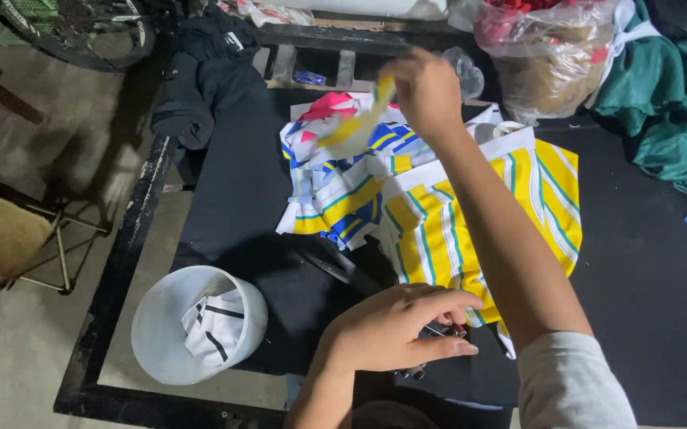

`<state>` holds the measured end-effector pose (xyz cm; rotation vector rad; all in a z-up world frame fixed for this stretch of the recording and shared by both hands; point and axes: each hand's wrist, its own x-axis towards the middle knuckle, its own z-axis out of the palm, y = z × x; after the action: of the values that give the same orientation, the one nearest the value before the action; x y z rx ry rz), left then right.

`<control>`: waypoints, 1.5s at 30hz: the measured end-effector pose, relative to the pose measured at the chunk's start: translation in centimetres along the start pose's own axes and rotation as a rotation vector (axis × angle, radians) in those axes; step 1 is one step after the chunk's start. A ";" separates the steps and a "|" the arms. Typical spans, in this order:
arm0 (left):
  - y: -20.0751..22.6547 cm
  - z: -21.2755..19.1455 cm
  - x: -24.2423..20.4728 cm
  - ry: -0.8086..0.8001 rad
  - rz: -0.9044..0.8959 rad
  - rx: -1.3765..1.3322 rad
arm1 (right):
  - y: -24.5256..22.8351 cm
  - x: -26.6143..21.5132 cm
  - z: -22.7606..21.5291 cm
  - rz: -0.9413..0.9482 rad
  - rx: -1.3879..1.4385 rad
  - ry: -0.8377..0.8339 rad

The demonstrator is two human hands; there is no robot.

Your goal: The person uses shears to cut a yellow and white striped fabric into strips on a black table. They repeatedly adjust the fabric, cut along the stripes, and place the cut pieces into a white bucket. The workspace includes other fabric scraps and a green tarp in the background.

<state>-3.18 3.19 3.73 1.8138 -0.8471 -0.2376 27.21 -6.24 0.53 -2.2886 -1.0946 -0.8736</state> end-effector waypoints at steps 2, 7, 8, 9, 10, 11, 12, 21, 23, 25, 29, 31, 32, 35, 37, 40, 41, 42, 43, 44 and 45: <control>0.2 -0.4 0.1 0.010 -0.016 0.003 | -0.4 -0.8 0.2 0.156 -0.027 -0.033; 0.2 -0.5 -0.1 0.025 -0.027 0.008 | 0.4 -3.0 0.1 0.636 -0.165 -0.333; 0.4 -0.5 -0.1 0.013 -0.019 -0.010 | -0.3 -3.2 -1.0 0.706 -0.097 -0.443; 0.6 -0.5 -0.1 0.003 -0.013 -0.030 | -1.0 -3.4 -2.1 0.774 -0.025 -0.556; 0.6 -0.5 -0.2 0.001 -0.015 -0.032 | -0.8 -5.2 -2.2 0.776 -0.024 -0.558; 0.7 -0.5 -0.3 -0.022 0.077 -0.070 | -0.7 -6.8 -2.2 0.685 -0.001 -0.420; 0.8 -0.5 -0.5 -0.046 0.168 -0.107 | -0.6 -8.4 -2.3 0.592 0.020 -0.283; 2.4 0.0 -1.9 -0.031 0.230 -0.092 | -8.8 -25.0 -10.4 0.600 0.206 0.152; 2.3 0.1 -1.1 0.002 0.201 -0.060 | -10.2 -26.4 -11.8 0.632 0.208 0.162; 2.1 0.3 -0.2 0.016 0.171 -0.034 | -10.6 -27.6 -12.8 0.681 0.204 0.178; 1.6 1.4 0.8 0.020 0.089 -0.003 | -10.8 -28.8 -13.8 0.707 0.188 0.214; 1.4 1.6 1.0 0.057 0.045 0.026 | -10.9 -28.8 -14.0 0.707 0.207 0.227; 1.5 1.6 1.1 0.082 0.023 0.046 | -10.9 -29.0 -14.0 0.738 0.187 0.167; 1.3 1.8 1.9 0.143 -0.025 0.097 | -10.2 -29.3 -14.1 0.789 0.124 -0.047; 0.9 2.2 3.0 0.151 -0.046 0.121 | -10.0 -29.3 -14.4 0.835 0.071 -0.190; 0.1 3.0 3.8 0.161 -0.094 0.155 | -10.0 -30.2 -14.5 0.843 -0.266 -0.397; -0.1 3.1 4.0 0.173 -0.111 0.175 | -9.4 -31.1 -14.2 0.874 -0.298 -0.471; -0.2 3.2 4.3 0.186 -0.128 0.195 | -8.7 -31.9 -13.9 0.906 -0.331 -0.545; -3.6 4.4 4.7 0.180 -0.126 0.200 | -8.2 -32.5 -13.6 0.911 -0.330 -0.538; -7.0 5.6 5.0 0.153 -0.318 0.373 | -7.6 -33.1 -13.2 0.915 -0.281 -0.529; -10.3 6.8 5.3 0.127 -0.510 0.544 | -7.1 -33.8 -13.0 0.919 -0.234 -0.523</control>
<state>1.56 -3.39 -6.96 2.5161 -0.3585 -0.2240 0.66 -27.68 -13.42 -2.8562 0.0045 -0.0287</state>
